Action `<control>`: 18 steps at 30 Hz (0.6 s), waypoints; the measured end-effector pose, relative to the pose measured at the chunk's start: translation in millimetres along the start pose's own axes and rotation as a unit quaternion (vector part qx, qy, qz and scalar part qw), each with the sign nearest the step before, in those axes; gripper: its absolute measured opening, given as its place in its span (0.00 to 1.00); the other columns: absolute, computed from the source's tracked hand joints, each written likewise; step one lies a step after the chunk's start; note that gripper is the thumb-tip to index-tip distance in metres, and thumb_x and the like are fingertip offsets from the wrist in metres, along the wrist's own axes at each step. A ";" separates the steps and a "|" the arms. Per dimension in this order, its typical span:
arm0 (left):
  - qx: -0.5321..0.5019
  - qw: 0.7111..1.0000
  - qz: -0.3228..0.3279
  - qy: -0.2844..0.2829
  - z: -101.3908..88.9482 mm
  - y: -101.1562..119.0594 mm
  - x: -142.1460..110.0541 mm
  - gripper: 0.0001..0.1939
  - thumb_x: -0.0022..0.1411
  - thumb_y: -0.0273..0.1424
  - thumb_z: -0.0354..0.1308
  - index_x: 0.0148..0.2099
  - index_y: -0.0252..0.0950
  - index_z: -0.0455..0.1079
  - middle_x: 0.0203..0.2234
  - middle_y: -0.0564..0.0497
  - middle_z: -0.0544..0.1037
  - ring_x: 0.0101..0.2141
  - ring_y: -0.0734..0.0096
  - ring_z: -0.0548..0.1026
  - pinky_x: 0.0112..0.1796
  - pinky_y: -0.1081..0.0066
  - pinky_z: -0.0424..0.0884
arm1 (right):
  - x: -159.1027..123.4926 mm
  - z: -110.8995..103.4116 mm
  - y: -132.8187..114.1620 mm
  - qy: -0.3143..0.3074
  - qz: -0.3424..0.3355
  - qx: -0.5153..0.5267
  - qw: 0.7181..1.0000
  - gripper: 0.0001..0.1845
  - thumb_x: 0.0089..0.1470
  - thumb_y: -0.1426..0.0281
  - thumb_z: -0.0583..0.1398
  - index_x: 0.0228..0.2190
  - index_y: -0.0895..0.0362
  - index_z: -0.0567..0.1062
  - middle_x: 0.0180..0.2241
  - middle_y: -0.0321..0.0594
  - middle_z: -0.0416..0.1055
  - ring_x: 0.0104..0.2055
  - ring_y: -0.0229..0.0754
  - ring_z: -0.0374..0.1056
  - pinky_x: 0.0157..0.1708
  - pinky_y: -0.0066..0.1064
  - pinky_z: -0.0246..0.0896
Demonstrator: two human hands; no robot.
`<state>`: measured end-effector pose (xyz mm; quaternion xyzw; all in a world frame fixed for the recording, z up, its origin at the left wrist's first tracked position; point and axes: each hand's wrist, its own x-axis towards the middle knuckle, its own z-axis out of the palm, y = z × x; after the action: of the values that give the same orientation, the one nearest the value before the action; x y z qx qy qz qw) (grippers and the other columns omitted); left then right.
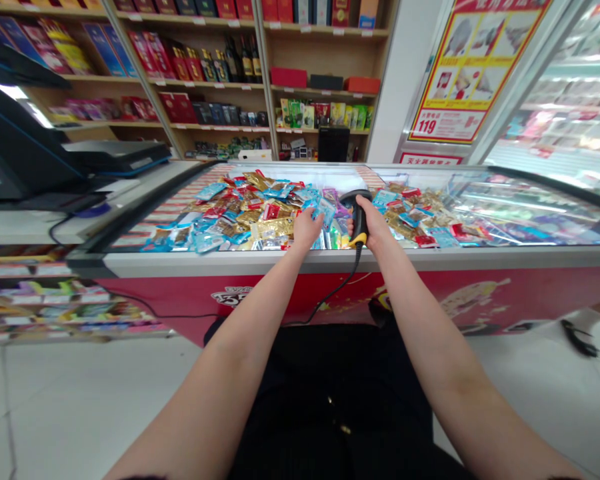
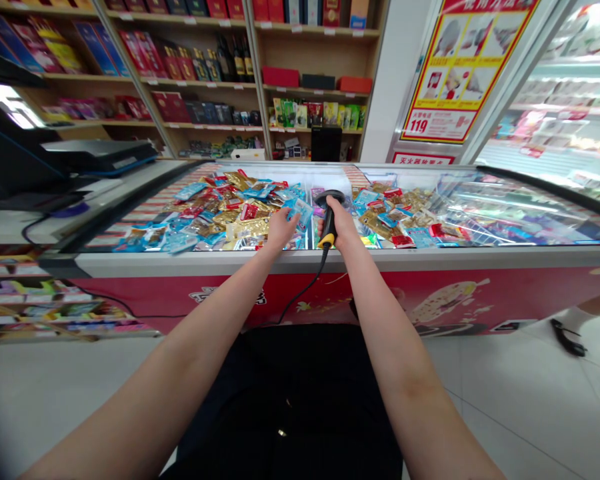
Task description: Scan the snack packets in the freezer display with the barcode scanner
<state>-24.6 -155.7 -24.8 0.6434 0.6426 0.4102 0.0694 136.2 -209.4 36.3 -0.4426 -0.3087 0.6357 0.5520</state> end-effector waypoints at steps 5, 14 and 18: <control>-0.051 0.998 -0.017 0.039 -4.1 -0.6 -1.6 0.16 0.67 0.35 0.52 0.51 0.34 0.72 0.45 0.44 0.81 0.45 0.61 0.77 0.47 0.69 0.67 | 12.4 -26.7 1.7 0.027 -0.022 0.006 0.999 0.16 0.62 0.57 0.60 0.29 0.55 0.69 0.15 0.31 0.64 0.14 0.34 0.60 0.13 0.23 0.59; -0.008 0.990 -0.062 0.126 -49.2 -18.7 23.7 0.18 0.65 0.34 0.51 0.55 0.37 0.70 0.46 0.43 0.79 0.49 0.56 0.75 0.50 0.64 0.67 | 17.5 -60.6 -3.5 0.031 -0.035 0.047 0.998 0.16 0.64 0.59 0.56 0.28 0.56 0.68 0.15 0.33 0.65 0.14 0.34 0.59 0.13 0.22 0.57; 0.056 0.981 -0.084 0.167 -67.9 -32.2 31.4 0.24 0.59 0.30 0.56 0.59 0.37 0.67 0.55 0.37 0.73 0.58 0.47 0.68 0.58 0.54 0.62 | 20.6 -68.1 -4.8 0.035 -0.044 0.056 0.997 0.17 0.62 0.57 0.58 0.28 0.55 0.68 0.16 0.33 0.65 0.14 0.34 0.59 0.13 0.22 0.57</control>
<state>-96.4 -152.4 13.5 0.5125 0.7187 0.4681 -0.0407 199.8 -195.0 7.6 -0.4185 -0.2722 0.6111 0.6143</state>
